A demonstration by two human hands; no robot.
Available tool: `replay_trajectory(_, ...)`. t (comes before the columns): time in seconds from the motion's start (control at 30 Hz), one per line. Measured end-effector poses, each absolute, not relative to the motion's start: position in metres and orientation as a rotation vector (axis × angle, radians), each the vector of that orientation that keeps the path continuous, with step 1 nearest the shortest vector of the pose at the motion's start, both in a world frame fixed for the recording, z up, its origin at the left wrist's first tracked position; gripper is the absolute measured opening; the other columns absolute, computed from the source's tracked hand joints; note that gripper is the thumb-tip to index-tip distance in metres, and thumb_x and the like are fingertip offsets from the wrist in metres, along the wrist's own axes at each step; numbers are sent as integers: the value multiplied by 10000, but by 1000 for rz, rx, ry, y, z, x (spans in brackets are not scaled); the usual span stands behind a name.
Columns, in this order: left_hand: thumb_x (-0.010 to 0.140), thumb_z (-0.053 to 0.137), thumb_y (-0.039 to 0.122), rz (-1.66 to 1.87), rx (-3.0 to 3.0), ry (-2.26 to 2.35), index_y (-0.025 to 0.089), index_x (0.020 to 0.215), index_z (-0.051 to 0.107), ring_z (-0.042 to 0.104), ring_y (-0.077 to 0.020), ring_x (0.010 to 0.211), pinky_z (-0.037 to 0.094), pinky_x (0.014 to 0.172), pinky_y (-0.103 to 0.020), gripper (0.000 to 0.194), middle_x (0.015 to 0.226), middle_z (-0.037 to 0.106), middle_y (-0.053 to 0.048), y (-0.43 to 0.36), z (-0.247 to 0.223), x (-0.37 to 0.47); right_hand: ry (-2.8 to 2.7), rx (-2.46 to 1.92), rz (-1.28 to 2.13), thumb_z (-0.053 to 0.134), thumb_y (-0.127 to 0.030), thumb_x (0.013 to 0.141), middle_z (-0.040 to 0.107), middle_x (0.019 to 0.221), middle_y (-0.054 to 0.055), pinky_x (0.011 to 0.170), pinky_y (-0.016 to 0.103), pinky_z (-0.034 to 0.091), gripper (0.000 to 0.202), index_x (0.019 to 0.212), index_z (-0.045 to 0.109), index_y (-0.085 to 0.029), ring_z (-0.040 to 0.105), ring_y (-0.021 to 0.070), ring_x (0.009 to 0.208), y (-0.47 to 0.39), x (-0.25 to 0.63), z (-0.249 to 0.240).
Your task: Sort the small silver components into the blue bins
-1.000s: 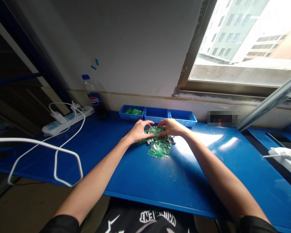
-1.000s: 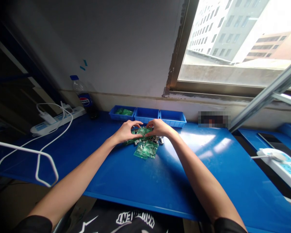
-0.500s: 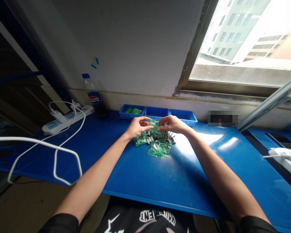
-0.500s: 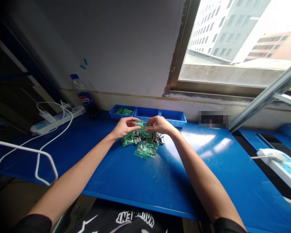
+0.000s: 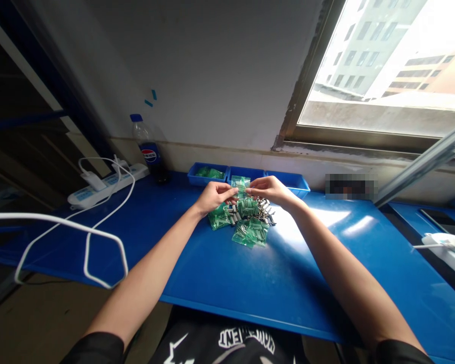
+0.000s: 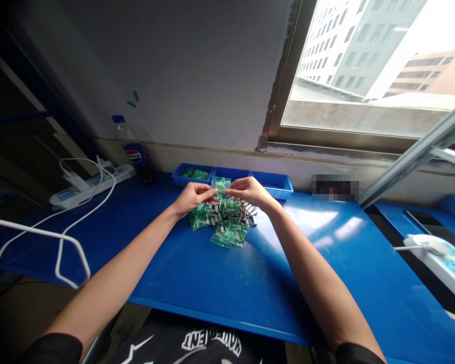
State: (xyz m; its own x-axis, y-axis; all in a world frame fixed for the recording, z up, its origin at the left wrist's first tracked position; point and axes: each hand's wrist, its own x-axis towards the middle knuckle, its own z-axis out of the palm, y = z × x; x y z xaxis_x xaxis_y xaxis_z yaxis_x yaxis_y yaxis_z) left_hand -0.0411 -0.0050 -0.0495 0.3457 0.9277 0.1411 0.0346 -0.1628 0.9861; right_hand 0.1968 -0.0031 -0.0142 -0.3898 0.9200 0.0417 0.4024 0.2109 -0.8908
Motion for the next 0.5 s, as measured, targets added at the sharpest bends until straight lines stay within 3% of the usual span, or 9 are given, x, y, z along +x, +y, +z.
replay_trajectory(0.23,776,885,437,1511,834,995,124,878,729,765,-142,822,572,688,-193,364,921,800,-96,21,-62,-58,-2094,-1443,774,788,-474,832,806,911,83,668,281,526,338,1016,807,-190,723,209,793,0,198,-15)
replay_trajectory(0.37,835,854,399,1474,619,969,79,901,715,778,-153,836,605,698,-187,356,922,795,-145,25,-61,-68,-2274,-1490,623,817,-472,810,806,1010,85,686,291,520,382,1072,796,-195,718,213,832,0,200,-13)
replay_trajectory(0.5,860,828,400,1349,710,1043,64,938,754,779,-155,776,569,579,-168,353,912,798,-140,19,-57,-67,-2425,-1506,566,872,-505,745,797,1017,75,667,297,498,478,1114,790,-212,706,212,813,-3,201,-14)
